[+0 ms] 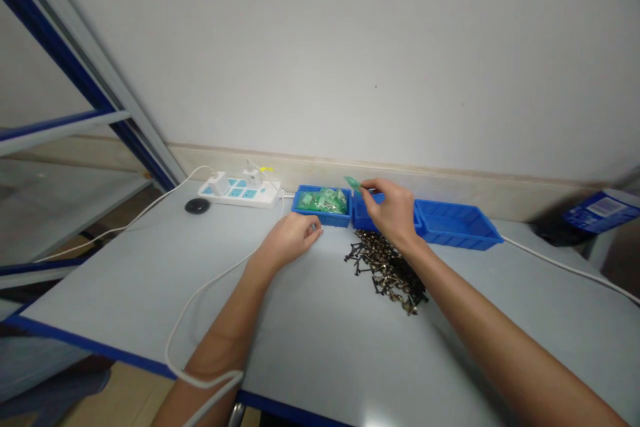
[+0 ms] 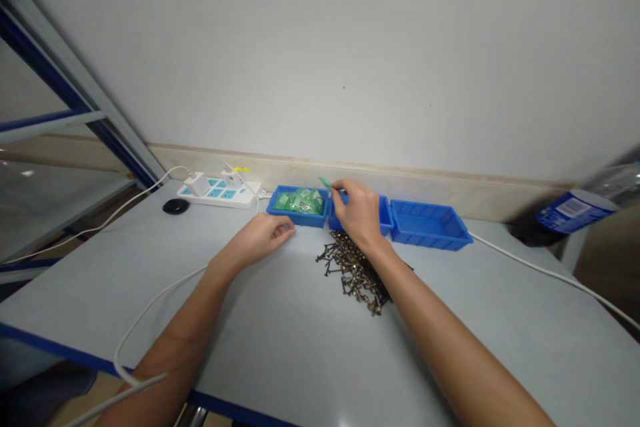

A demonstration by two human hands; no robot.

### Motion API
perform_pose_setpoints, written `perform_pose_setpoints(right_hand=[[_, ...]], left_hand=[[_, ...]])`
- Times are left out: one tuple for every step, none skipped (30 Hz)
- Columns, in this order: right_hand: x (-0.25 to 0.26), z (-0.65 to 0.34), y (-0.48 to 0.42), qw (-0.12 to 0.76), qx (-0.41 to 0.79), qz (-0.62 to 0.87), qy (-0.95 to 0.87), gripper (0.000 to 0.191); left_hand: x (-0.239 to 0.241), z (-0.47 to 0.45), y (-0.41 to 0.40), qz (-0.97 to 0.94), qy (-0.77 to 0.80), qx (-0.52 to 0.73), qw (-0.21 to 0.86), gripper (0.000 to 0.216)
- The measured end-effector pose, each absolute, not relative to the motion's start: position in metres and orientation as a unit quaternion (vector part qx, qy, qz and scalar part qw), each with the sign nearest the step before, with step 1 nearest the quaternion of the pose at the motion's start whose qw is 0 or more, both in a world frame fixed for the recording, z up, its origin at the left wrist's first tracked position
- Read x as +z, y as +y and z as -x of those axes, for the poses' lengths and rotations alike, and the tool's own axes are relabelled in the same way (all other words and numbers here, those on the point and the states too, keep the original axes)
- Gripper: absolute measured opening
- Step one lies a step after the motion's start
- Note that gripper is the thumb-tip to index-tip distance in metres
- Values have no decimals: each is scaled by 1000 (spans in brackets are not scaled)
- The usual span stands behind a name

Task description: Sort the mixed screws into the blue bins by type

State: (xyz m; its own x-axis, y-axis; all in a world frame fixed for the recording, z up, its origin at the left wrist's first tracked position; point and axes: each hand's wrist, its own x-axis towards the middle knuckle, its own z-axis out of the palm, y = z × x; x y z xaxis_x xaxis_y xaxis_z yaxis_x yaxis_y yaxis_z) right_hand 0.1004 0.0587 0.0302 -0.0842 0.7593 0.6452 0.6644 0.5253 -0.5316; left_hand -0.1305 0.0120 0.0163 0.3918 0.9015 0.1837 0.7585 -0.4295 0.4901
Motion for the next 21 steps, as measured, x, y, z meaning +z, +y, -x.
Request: perform_pose_setpoints(right_hand=[[28, -95, 63, 449, 49, 471, -758, 18], [26, -90, 66, 416, 50, 464, -781, 18], [24, -86, 67, 374, 55, 459, -804, 17], [23, -82, 66, 342, 61, 455, -820, 17], [23, -80, 65, 324, 66, 452, -829, 18], [23, -79, 64, 318, 70, 447, -833, 18], [24, -79, 63, 323, 71, 442, -833, 19], [25, -80, 62, 331, 69, 436, -834, 21], [25, -82, 62, 334, 67, 428, -837, 22], [25, -84, 62, 329, 64, 422, -843, 24], [25, -86, 63, 317, 62, 416, -850, 26], [24, -88, 65, 301, 62, 412, -858, 29], [23, -89, 66, 286, 63, 410, -864, 30], [22, -91, 67, 277, 61, 411, -867, 31], [21, -92, 68, 273, 56, 413, -867, 30], [21, -93, 69, 273, 48, 417, -866, 29], [21, -95, 69, 276, 40, 419, -864, 27], [21, -97, 69, 284, 34, 419, -862, 26], [23, -100, 68, 296, 30, 416, -859, 24], [25, -102, 66, 314, 32, 409, -856, 23], [27, -106, 63, 337, 39, 400, -852, 21]], left_hand=[[15, 128, 11, -820, 505, 214, 165, 17], [15, 124, 10, -822, 501, 213, 163, 16], [13, 120, 9, -827, 495, 212, 161, 16], [12, 116, 8, -833, 487, 209, 160, 16], [10, 113, 7, -839, 477, 206, 160, 16], [8, 109, 6, -846, 466, 203, 160, 15], [6, 107, 5, -852, 457, 200, 159, 15], [5, 104, 4, -857, 449, 198, 158, 15], [3, 103, 3, -861, 443, 196, 157, 16], [2, 101, 3, -864, 438, 195, 157, 16], [2, 100, 2, -866, 433, 192, 160, 16], [1, 98, 1, -869, 428, 189, 164, 15], [1, 97, 1, -871, 422, 186, 167, 14], [0, 96, 0, -874, 418, 184, 167, 13], [0, 94, 0, -876, 415, 184, 165, 13], [-1, 92, -1, -877, 414, 183, 161, 14], [-2, 90, -1, -878, 415, 182, 156, 15], [-2, 88, -2, -879, 416, 180, 151, 15], [-3, 87, -3, -879, 418, 177, 148, 14], [-3, 85, -3, -879, 419, 175, 147, 11], [-3, 84, -4, -879, 420, 172, 148, 8]])
